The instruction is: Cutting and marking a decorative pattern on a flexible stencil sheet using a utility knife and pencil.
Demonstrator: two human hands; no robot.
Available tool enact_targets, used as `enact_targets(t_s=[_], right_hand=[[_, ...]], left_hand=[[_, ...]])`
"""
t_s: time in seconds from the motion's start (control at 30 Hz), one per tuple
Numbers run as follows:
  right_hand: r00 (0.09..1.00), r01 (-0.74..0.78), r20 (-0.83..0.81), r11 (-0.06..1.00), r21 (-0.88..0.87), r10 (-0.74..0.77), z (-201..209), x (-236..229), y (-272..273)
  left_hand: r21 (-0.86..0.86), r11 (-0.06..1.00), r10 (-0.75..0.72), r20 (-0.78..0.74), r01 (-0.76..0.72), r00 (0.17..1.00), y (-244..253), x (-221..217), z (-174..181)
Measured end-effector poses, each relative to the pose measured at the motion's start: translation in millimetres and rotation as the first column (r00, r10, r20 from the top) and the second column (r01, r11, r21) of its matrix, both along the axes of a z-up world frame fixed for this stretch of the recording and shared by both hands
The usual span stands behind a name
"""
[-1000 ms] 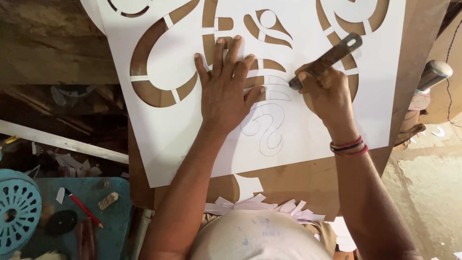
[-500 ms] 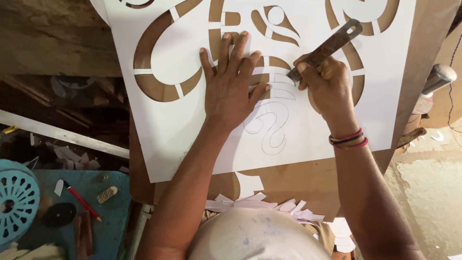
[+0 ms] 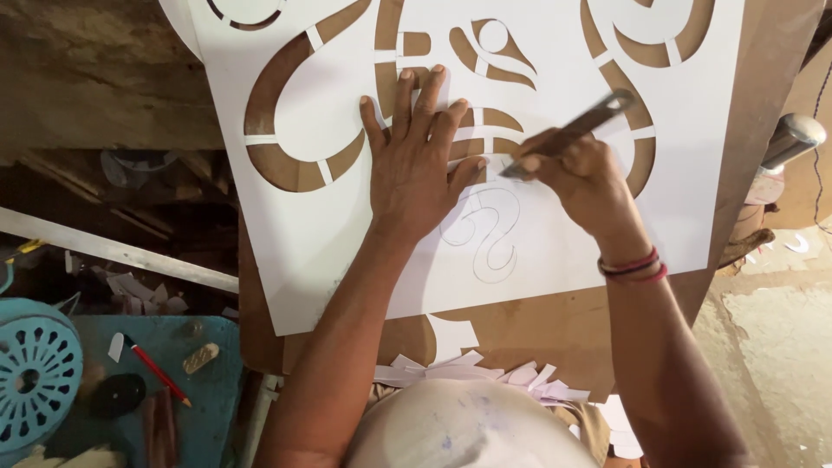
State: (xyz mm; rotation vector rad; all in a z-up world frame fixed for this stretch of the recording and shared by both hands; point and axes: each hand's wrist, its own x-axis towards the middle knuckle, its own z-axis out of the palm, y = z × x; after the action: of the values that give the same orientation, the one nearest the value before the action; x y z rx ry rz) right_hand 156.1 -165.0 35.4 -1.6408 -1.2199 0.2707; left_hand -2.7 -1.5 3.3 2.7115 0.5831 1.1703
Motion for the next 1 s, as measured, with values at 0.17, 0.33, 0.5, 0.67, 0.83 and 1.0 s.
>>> enact_targets(t_s=[0.17, 0.33, 0.5, 0.67, 0.83, 1.0], right_hand=[[0.957, 0.168, -0.279, 0.942, 0.289, -0.085, -41.5, -13.6, -11.8], [0.955, 0.295, -0.097, 0.865, 0.406, -0.280, -58.7, -18.4, -11.1], [0.951, 0.301, -0.060, 0.858, 0.416, -0.305, -60.9, -16.1, -12.4], [0.958, 0.273, -0.040, 0.865, 0.422, -0.283, -61.1, -18.0, -12.0], [0.963, 0.266, -0.065, 0.873, 0.408, -0.262, -58.9, -18.6, -12.4], [0.972, 0.232, -0.117, 0.892, 0.388, -0.203, -42.3, -34.4, -16.2]], left_hand=[[-0.005, 1.000, -0.006, -0.002, 0.006, 1.000, -2.9, -1.6, -1.0], [0.043, 0.998, -0.040, 0.003, 0.039, 0.999, -13.4, -3.9, -12.5], [0.054, 0.986, -0.149, -0.150, 0.159, 0.977, -61.0, -22.2, -32.8], [-0.017, 0.952, -0.301, -0.251, 0.307, 0.920, -99.4, -46.3, -52.6], [-0.084, 0.934, -0.357, -0.252, 0.347, 0.900, -104.1, -53.6, -55.0], [-0.033, 0.941, -0.336, -0.213, 0.337, 0.917, -109.7, -54.1, -55.7]])
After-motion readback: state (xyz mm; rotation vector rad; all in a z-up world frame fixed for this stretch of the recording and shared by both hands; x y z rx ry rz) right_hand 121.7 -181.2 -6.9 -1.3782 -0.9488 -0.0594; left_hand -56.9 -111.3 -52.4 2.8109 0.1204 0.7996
